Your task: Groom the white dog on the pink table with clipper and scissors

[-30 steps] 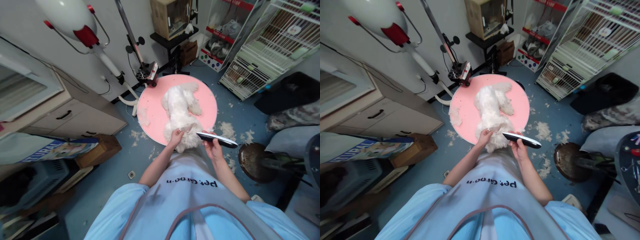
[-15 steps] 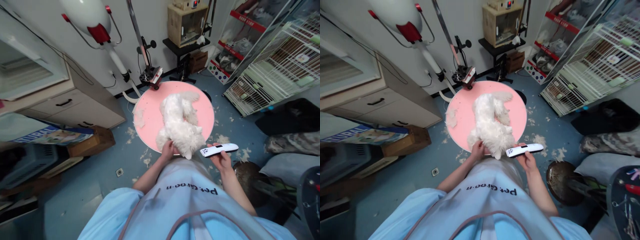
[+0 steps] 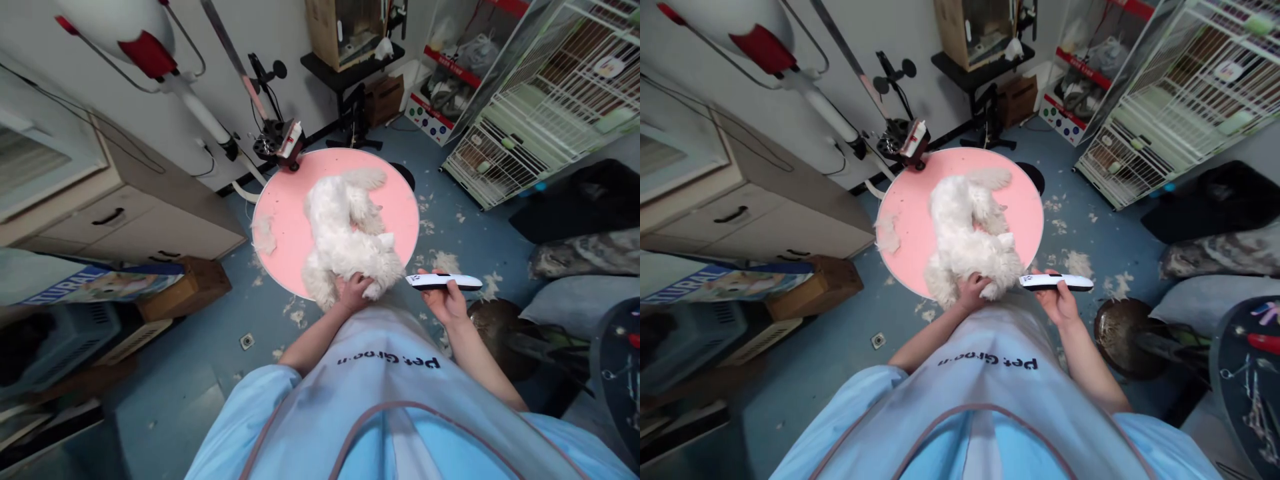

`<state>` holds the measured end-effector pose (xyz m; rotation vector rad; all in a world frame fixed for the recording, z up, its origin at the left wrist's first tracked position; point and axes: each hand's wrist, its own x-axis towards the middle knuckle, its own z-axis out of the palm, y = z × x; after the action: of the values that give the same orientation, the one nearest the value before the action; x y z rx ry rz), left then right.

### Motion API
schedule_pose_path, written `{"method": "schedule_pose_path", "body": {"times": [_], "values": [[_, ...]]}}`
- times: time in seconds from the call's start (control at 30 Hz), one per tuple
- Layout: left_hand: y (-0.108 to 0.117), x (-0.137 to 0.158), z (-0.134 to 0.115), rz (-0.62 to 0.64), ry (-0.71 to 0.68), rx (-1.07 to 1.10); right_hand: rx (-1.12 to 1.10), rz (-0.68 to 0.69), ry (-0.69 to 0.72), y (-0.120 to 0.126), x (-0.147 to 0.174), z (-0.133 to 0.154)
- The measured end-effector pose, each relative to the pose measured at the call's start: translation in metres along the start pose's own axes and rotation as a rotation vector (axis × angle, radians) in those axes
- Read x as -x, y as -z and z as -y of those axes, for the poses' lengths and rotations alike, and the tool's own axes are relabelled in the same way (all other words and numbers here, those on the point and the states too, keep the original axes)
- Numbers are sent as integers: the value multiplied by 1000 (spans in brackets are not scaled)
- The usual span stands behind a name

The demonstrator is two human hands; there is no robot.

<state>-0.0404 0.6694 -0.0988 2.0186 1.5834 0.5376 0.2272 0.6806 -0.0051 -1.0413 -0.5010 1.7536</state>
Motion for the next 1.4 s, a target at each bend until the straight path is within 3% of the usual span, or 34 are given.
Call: {"method": "schedule_pose_path", "body": {"times": [0.17, 0.3, 0.43, 0.63, 0.83, 0.97, 1.13, 1.27, 1.4], "values": [[34, -32, -17, 50, 75, 362, 71, -101, 32, -18, 23, -25], [45, -57, -29, 82, 208, 598, 260, -232, 239, -46, 43, -56], [50, -67, -35, 123, 231, 755, 374, -235, 394, -67, 55, -79], [50, -70, -35, 165, 281, 848, 480, -147, 557, -67, 34, -92], [44, -69, -35, 103, 297, 888, 555, -136, 693, -68, 15, -84], [38, -70, -32, 65, 342, 872, 378, -218, 518, -60, 7, -74], [34, -69, -23, 115, 257, 889, 210, -37, 130, -55, -37, -62], [34, -66, -19, 162, 189, 837, 185, 22, 127, -59, -64, -57], [27, -64, -23, 86, 222, 789, 132, 26, 110, -59, -70, -57]]}}
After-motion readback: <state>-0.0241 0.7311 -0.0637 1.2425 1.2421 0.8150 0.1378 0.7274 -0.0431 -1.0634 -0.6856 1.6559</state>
